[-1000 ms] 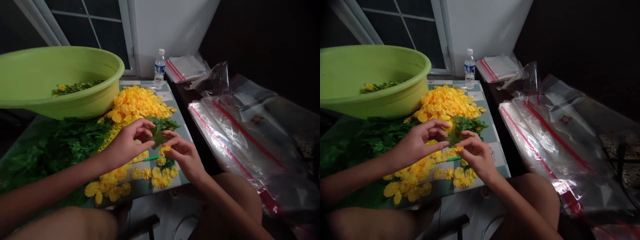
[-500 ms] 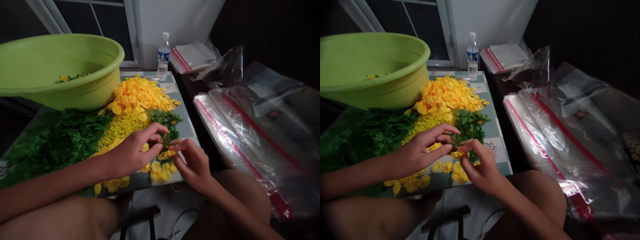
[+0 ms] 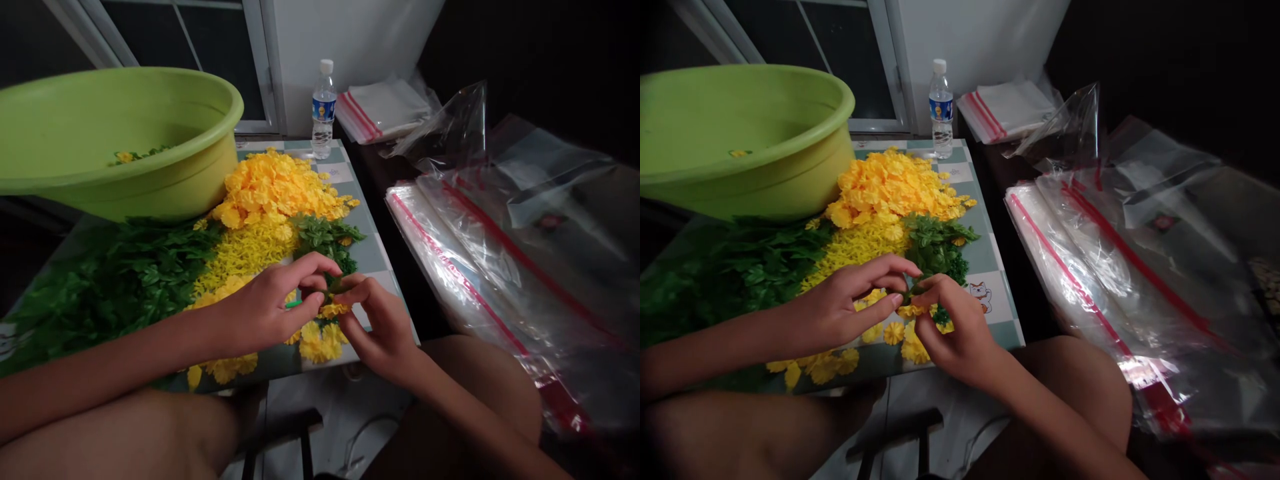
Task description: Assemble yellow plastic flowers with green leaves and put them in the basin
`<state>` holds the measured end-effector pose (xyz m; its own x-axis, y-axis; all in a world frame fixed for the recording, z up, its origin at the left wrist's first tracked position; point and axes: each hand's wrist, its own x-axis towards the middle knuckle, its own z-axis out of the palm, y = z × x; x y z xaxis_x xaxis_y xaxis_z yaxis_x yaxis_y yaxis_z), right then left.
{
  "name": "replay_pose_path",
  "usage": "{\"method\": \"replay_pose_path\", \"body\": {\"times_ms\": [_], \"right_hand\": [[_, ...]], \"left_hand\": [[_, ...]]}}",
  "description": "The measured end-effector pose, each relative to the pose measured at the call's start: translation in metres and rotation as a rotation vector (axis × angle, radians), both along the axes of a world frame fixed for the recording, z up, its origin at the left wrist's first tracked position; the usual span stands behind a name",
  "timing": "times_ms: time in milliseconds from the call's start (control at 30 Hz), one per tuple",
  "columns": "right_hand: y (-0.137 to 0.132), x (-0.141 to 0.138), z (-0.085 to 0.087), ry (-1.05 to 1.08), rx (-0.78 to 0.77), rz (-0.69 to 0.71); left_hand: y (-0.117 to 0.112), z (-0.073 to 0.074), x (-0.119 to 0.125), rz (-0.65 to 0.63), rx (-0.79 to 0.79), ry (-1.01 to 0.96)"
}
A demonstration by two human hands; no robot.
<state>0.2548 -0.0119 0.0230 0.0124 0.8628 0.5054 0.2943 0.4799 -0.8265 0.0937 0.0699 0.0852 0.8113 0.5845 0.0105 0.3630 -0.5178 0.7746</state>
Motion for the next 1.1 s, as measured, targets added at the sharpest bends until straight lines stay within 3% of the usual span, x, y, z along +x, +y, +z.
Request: {"method": "replay_pose_path", "body": {"times_ms": [167, 433, 667, 967, 1100], "right_hand": [[0.002, 0.001, -0.004, 0.086, -0.024, 0.041], [0.003, -0.003, -0.002, -0.153, 0.078, -0.049], [0.003, -0.006, -0.006, -0.204, 0.067, -0.113], [-0.001, -0.013, -0.015, -0.215, 0.115, -0.22], [-0.003, -0.018, -0.02, -0.122, 0.093, -0.231]], "left_hand": [[0.001, 0.0, -0.002, 0.004, -0.006, 0.054], [0.004, -0.006, -0.003, 0.004, 0.006, 0.089], [0.006, -0.012, -0.003, -0.046, 0.094, 0.081], [0.006, -0.017, -0.007, -0.166, 0.199, 0.093], [0.006, -0.017, -0.008, -0.245, 0.252, 0.111]]}}
